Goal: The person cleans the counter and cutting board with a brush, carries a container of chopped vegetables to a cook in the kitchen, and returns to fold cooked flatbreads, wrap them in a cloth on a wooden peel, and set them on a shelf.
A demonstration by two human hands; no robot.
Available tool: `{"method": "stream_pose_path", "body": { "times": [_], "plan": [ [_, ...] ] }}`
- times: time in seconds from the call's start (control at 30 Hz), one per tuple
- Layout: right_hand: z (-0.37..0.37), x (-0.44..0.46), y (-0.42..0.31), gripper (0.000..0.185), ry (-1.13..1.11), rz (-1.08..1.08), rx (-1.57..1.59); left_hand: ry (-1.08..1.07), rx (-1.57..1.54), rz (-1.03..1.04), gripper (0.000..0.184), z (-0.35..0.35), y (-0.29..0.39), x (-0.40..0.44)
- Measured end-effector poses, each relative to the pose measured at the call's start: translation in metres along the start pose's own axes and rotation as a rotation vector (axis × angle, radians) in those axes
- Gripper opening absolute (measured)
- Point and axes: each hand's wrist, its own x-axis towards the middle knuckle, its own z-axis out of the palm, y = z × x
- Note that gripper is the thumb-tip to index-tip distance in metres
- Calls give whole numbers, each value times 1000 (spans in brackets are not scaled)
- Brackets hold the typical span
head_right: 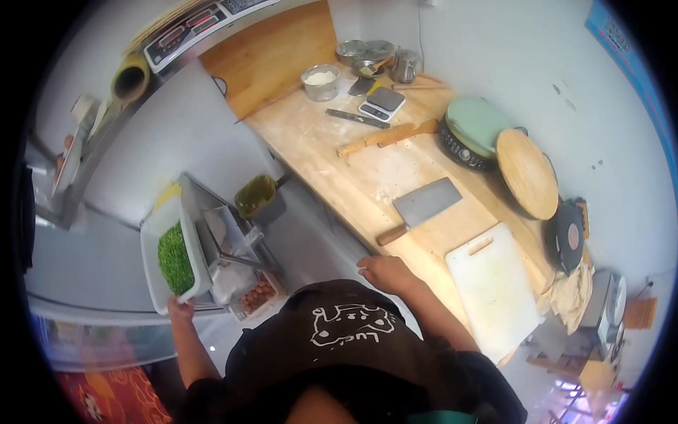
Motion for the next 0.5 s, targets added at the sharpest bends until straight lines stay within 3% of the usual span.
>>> {"method": "stream_pose_path", "body": {
  "times": [0.03, 0.07, 0.13, 0.23, 0.3, 0.37, 0.4, 0.43, 0.5],
  "plan": [
    [6, 8, -6, 26, -21, -5, 6, 53, 5, 99, 16, -11, -5, 9],
    [12, 14, -11, 26, -42, -4, 16, 50, -60, 64, 20, -38, 0, 39],
    [29, 30, -16, 26, -9, 18, 15, -137, 423, 374, 28, -81, 17, 94],
    [39, 39, -26, 27, 16, 73, 56, -111, -5, 3, 39, -42, 28, 56],
    [55, 40, -26, 27, 10, 117, 104, -100, 142, 295, 46, -38, 15, 45],
    [68, 39, -16, 27, 23, 162, 125, -108, 88, 194, 55, -11, -13, -9],
    [73, 36, -8, 27, 42, 191, 127, -115, -30, -55, 59, 12, -25, -43],
    [74, 27, -2, 27, 58, 223, 131, -184, 56, -189, 56, -6, -45, -38],
    [66, 15, 10, 27, -17, 311, 78, -421, 675, -398, 45, -24, -69, -22]
  ]
}}
